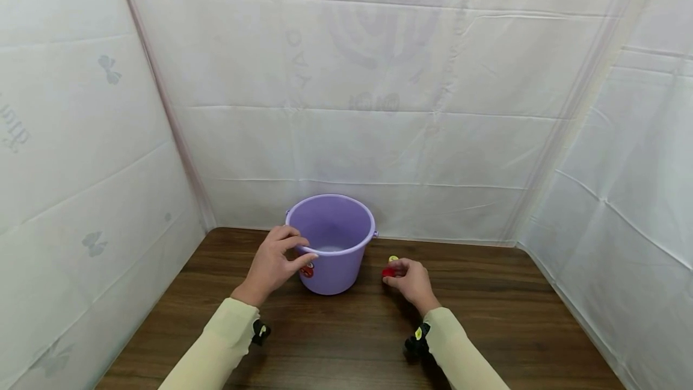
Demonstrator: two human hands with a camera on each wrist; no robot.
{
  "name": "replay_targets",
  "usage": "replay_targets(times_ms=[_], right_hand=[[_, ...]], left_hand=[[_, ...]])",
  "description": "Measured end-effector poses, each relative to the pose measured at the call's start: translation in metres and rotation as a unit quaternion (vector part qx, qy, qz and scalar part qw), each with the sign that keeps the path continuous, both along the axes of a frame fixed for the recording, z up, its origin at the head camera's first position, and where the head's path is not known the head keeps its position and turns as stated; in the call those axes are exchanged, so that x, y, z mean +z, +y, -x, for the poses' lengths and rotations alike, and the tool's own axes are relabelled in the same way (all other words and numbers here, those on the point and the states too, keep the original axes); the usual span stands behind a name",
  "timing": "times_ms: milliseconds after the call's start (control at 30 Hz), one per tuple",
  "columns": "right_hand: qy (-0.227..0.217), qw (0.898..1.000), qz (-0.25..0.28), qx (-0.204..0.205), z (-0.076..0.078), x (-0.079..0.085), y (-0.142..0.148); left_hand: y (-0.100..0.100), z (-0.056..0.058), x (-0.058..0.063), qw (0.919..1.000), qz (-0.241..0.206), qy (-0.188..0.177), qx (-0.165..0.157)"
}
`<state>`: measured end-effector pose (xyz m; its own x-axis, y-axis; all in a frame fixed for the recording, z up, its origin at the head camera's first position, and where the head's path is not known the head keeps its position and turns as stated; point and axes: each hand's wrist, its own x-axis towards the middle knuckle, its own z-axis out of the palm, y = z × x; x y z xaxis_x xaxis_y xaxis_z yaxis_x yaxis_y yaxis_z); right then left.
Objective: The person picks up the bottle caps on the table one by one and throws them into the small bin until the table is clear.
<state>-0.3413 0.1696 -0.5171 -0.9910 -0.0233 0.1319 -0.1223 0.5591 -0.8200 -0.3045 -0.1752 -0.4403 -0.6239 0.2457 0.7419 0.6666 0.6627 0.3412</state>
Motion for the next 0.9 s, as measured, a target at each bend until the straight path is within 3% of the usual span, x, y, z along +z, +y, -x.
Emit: replay_targets(times_ms=[900], right_hand=[[0.033,0.993,0.104,0.047,-0.019,0.038,-0.006]], left_hand=[[0.001,-0.001,0.001,1.0000,-0.004,0.007,0.001]])
